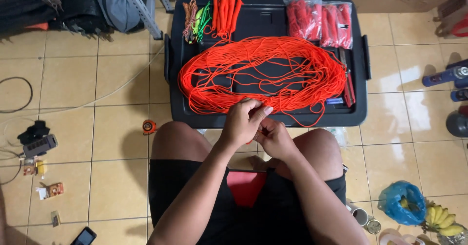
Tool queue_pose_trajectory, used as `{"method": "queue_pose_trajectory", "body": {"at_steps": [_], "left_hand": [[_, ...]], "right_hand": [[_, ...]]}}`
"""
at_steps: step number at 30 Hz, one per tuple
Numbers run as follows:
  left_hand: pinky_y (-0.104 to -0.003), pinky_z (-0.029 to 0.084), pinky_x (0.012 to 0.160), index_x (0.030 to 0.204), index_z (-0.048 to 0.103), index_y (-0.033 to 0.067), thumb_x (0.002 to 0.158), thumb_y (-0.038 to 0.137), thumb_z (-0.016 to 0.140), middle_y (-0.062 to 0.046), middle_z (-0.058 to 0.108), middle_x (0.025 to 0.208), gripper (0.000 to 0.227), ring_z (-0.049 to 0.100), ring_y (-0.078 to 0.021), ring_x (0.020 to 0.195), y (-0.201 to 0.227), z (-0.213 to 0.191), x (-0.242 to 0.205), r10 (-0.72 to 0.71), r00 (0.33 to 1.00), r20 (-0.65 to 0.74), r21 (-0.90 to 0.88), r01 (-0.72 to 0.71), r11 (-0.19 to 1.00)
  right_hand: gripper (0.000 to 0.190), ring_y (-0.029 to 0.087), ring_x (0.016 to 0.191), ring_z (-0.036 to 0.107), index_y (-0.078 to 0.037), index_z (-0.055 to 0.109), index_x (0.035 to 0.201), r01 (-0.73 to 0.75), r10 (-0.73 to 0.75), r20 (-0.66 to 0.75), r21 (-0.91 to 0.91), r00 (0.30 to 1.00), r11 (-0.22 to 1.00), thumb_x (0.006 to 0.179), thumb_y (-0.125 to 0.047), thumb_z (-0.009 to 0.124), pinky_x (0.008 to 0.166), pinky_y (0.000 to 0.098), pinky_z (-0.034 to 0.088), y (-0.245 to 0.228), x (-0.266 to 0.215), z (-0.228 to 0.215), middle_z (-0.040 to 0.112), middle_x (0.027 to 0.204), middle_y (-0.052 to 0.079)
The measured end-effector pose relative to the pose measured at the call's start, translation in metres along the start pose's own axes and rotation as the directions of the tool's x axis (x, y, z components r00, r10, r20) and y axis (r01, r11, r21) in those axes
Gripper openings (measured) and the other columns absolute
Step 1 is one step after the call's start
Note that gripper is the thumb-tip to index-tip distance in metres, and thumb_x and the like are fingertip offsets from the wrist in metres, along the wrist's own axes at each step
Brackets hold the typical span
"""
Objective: Assembling pens by threading components onto a red cord.
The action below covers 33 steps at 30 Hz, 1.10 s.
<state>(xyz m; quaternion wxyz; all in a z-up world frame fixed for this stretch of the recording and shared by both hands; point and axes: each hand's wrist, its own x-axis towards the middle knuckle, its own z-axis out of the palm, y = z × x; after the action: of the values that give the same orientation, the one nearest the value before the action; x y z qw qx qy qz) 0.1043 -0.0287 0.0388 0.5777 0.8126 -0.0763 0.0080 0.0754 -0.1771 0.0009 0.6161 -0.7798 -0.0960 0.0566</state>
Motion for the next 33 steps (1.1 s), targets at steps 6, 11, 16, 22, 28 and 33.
{"method": "queue_pose_trajectory", "body": {"at_steps": [6, 11, 16, 22, 28, 33], "left_hand": [[-0.033, 0.060, 0.068, 0.112, 0.076, 0.0070, 0.093, 0.032, 0.078, -0.007, 0.072, 0.089, 0.031, 0.067, -0.0137, 0.082, -0.014, 0.001, -0.026, -0.247, 0.969, 0.005, -0.385, 0.230, 0.894], [-0.038, 0.064, 0.062, 0.108, 0.070, 0.0054, 0.098, 0.041, 0.069, -0.015, 0.073, 0.092, 0.037, 0.075, -0.0269, 0.070, 0.008, -0.008, -0.064, -0.455, 0.834, 0.312, -0.700, 0.526, 0.483], [-0.031, 0.060, 0.053, 0.089, 0.066, 0.0116, 0.096, 0.030, 0.074, -0.013, 0.074, 0.075, 0.022, 0.074, -0.0220, 0.060, -0.011, -0.005, -0.085, -0.394, 0.825, 0.406, -0.754, 0.546, 0.366], [-0.028, 0.061, 0.057, 0.096, 0.070, 0.0072, 0.094, 0.013, 0.075, -0.012, 0.074, 0.080, 0.008, 0.074, -0.0198, 0.064, -0.033, 0.005, -0.094, -0.374, 0.873, 0.313, -0.801, 0.455, 0.390], [-0.027, 0.055, 0.048, 0.100, 0.072, 0.0027, 0.093, 0.007, 0.075, -0.017, 0.070, 0.075, 0.008, 0.065, -0.0192, 0.053, -0.028, 0.008, -0.095, -0.362, 0.916, 0.171, -0.813, 0.339, 0.473], [-0.026, 0.050, 0.044, 0.102, 0.073, 0.0002, 0.093, 0.007, 0.076, -0.020, 0.067, 0.070, 0.012, 0.059, -0.0181, 0.049, -0.012, 0.002, -0.095, -0.330, 0.925, 0.186, -0.836, 0.326, 0.442]], "right_hand": [[0.023, 0.004, 0.054, 0.048, -0.006, 0.065, 0.070, -0.023, 0.088, -0.202, 0.303, 0.975, 0.953, 0.084, -0.002, 0.083, 0.053, 0.0177, 0.039, -0.047, -0.019, 0.000, 0.054, 0.055, -0.004], [0.017, 0.006, 0.053, 0.052, -0.002, 0.069, 0.076, 0.010, 0.082, -0.229, 0.374, 0.970, 0.928, 0.082, 0.000, 0.085, 0.055, 0.0184, 0.043, -0.042, -0.033, 0.003, 0.058, 0.056, 0.000], [0.012, 0.006, 0.055, 0.052, 0.000, 0.073, 0.084, 0.057, 0.030, -0.220, 0.378, 0.975, 0.924, 0.082, 0.001, 0.085, 0.057, 0.0194, 0.044, -0.066, -0.052, 0.017, 0.056, 0.058, 0.000], [0.014, 0.005, 0.054, 0.051, 0.003, 0.075, 0.088, 0.046, 0.029, -0.202, 0.356, 0.979, 0.933, 0.079, 0.003, 0.087, 0.058, 0.0192, 0.047, -0.068, -0.057, 0.022, 0.054, 0.056, 0.000], [0.016, 0.005, 0.050, 0.051, 0.001, 0.074, 0.077, 0.018, 0.041, -0.145, 0.385, 0.989, 0.923, 0.074, 0.005, 0.090, 0.052, 0.0186, 0.045, -0.085, -0.057, 0.011, 0.056, 0.055, 0.001], [0.015, 0.003, 0.051, 0.050, 0.000, 0.073, 0.073, -0.039, 0.083, -0.088, 0.420, 0.993, 0.907, 0.083, 0.001, 0.084, 0.052, 0.0169, 0.043, -0.042, -0.054, 0.000, 0.057, 0.056, 0.002]]}}
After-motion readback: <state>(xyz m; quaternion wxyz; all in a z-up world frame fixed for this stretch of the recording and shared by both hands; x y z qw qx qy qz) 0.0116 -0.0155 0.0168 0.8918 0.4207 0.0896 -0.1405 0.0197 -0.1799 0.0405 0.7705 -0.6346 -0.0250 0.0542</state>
